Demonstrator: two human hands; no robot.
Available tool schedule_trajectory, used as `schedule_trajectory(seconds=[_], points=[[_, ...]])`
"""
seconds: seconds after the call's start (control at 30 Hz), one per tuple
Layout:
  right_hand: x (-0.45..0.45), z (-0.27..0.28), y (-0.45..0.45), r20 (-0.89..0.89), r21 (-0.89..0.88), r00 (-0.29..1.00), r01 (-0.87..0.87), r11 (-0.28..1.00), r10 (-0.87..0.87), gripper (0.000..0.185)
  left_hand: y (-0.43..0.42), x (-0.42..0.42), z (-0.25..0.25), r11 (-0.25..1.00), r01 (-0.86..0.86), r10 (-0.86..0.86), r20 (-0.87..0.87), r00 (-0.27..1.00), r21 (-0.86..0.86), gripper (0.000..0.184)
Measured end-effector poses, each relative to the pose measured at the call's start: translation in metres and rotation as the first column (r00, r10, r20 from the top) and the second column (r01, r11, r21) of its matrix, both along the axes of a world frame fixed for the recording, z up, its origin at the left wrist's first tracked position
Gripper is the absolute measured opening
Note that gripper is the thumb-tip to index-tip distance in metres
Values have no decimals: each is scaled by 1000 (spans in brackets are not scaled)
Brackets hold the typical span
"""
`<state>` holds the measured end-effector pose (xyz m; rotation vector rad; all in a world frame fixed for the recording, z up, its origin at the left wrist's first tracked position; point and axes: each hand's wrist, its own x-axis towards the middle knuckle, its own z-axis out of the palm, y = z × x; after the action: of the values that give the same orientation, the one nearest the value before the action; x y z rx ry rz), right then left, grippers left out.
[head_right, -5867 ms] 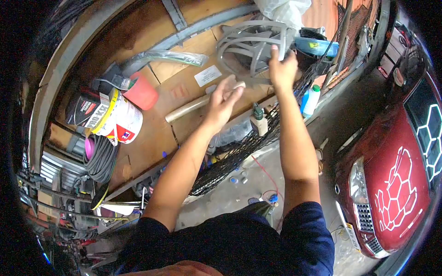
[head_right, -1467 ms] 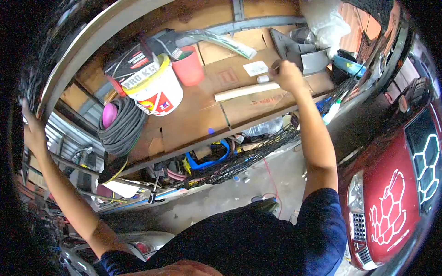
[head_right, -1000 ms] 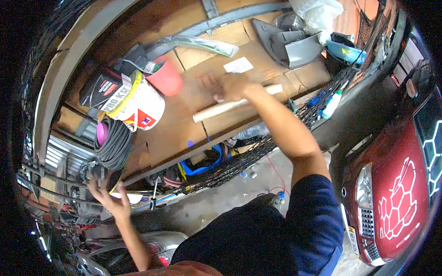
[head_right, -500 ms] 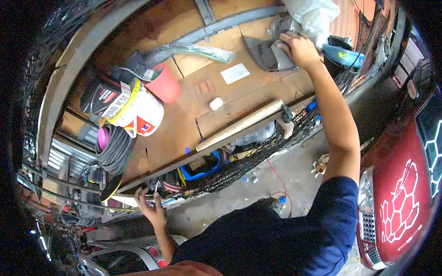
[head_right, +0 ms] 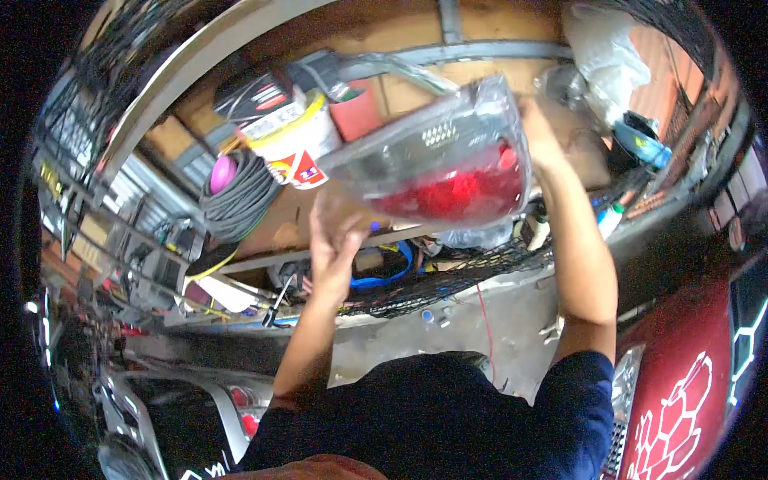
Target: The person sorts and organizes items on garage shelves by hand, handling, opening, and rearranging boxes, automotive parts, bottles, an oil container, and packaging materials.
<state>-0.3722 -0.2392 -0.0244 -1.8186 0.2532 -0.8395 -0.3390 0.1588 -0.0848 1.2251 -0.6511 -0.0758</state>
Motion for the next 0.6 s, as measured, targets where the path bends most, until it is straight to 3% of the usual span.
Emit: schedule_trajectory(seconds=[0.07,0.13,0.17,0.2,0.27,0.3,0.4,0.47,0.6], points=[[11,-16,38,-82,-67,992,-102,992,97,52,9,-6,-2,988,-29,-9,-242,970,-153,98],[-13,26,123,-13,-30,971,-240,970,240,30,29,-13,6,942,-108,-24,-384,923,-319,98],[-20,42,158,37,-21,952,-304,952,305,23,41,-15,7,922,-189,40,-403,914,-338,87],[-26,57,193,84,-12,926,-369,929,369,19,58,-15,4,900,-171,-22,-434,901,-401,83],[-9,55,211,84,-82,884,-454,887,460,21,94,-10,-5,844,-124,-162,-470,868,-521,77],[0,56,224,116,-158,857,-484,861,503,23,104,-22,10,834,-180,-109,-476,873,-521,71],[12,69,265,62,-207,835,-526,825,547,25,136,-36,35,713,-203,-122,-404,907,-671,78],[-6,92,302,167,-290,738,-597,748,654,43,162,-40,46,621,-342,-12,-445,895,-705,77],[-30,122,348,157,-532,527,-667,521,835,72,223,-54,74,478,-450,221,-393,893,-754,72]])
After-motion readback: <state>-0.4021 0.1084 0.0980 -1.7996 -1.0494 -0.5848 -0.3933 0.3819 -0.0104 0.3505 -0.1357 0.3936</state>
